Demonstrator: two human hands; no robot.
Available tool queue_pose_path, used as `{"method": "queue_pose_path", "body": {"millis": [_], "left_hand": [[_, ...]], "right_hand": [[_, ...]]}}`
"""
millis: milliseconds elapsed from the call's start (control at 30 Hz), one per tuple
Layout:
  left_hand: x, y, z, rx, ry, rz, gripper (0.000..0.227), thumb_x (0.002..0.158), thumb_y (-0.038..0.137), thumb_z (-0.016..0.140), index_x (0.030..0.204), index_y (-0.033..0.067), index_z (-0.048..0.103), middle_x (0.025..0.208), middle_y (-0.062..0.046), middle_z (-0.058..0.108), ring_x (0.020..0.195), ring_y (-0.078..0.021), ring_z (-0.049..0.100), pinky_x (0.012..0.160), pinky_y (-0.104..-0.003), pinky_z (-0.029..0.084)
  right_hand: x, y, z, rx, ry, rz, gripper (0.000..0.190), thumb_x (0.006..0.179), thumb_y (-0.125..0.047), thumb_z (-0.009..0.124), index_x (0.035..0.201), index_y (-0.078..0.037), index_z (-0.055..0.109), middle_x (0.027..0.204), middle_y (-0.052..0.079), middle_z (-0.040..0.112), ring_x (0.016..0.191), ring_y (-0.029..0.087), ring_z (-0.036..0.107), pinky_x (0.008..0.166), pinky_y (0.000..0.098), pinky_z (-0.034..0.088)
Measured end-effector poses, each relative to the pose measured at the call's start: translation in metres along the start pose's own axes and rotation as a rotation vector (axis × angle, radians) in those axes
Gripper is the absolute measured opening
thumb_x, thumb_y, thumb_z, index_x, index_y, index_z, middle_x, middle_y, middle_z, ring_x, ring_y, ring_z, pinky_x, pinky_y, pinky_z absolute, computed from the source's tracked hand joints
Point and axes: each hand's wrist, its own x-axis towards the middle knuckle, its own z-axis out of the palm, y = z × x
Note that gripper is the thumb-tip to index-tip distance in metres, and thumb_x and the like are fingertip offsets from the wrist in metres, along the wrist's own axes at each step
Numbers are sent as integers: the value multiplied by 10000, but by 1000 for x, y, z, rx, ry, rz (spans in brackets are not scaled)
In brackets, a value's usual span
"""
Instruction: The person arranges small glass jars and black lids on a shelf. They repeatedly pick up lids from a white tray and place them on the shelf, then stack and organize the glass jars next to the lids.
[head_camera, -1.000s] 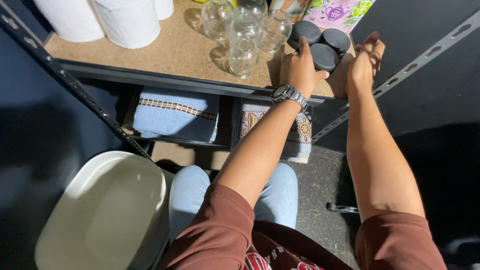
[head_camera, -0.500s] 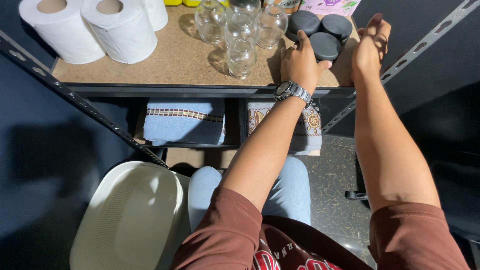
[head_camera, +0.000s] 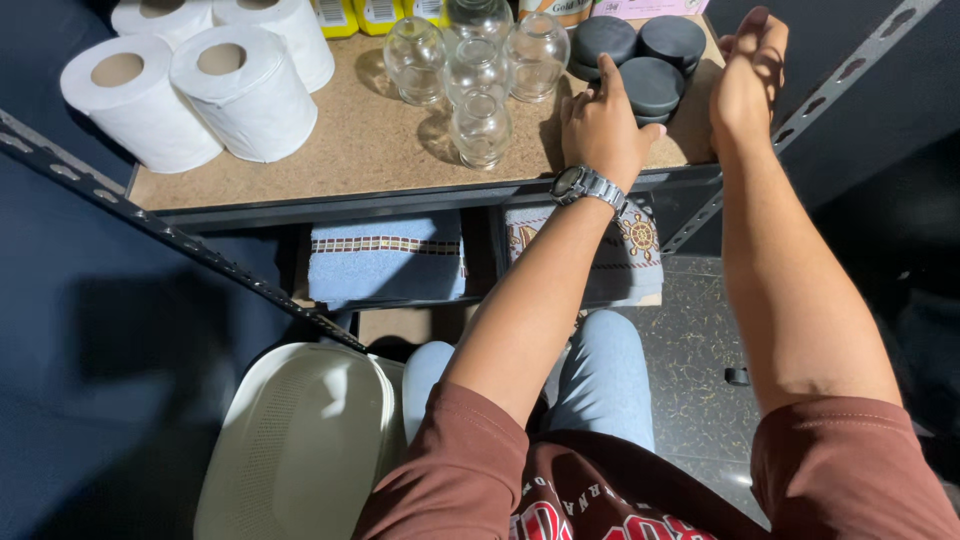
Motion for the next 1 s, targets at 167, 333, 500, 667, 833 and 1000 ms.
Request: {"method": "queue_pose_path", "body": {"millis": [167, 333, 500, 667, 833, 1000], "left_hand": [[4, -12, -5, -228, -70, -36, 1298, 583, 402, 961, 1628, 82, 260, 1343, -218, 714, 1258, -384, 670, 1092, -457, 528], [13, -26, 15, -223, -104, 42, 1427, 545, 504, 1006, 1619, -10, 220, 1574, -234, 526, 1398, -380, 559, 1225, -443, 381], [15, -31, 10, -208, -165, 164, 1461, 547, 480, 1030, 1610, -47, 176, 1521, -306, 536, 1403, -418, 544, 1191, -495, 400], [6, -36, 5, -77, -237, 303, 1198, 756, 337, 807, 1622, -58, 79, 1622, -350, 395, 1446, -465, 488, 1222, -526, 373], [-4, -36, -13, -44, -265, 329, 1154, 845, 436, 776, 1638, -23, 75, 1639, -325, 385, 1513, -424, 432, 1282, -507, 299], [-10, -36, -16, -40, -174, 404, 1102, 845, 456, 767, 1607, -59, 160, 1558, -287, 506, 1418, -417, 503, 1244, -524, 350]], "right_hand": [[5, 2, 3, 109, 1, 12, 579, 1025, -625, 271, 1303, -165, 485, 1209, 81, 700, 1154, 248, 710, 893, 455, 495], [-19, -28, 0, -237, 84, -346, 302, 1072, -252, 457, 1322, -90, 508, 1199, 173, 658, 1095, 341, 619, 883, 475, 471], [-35, -37, -2, -517, 42, -760, 373, 1116, -348, 689, 1197, 10, 621, 1043, 208, 631, 938, 399, 628, 790, 506, 478], [-45, -35, -3, -457, -137, -637, 669, 1034, -571, 757, 1254, 41, 600, 1060, 219, 655, 946, 407, 668, 756, 510, 503], [-47, -43, -1, -518, -207, -489, 749, 925, -533, 805, 1361, 27, 565, 1189, 258, 697, 1049, 476, 663, 771, 569, 507], [-45, -41, -3, -525, -233, -372, 797, 870, -503, 838, 1422, -12, 539, 1201, 270, 730, 1045, 509, 684, 775, 577, 516]]}}
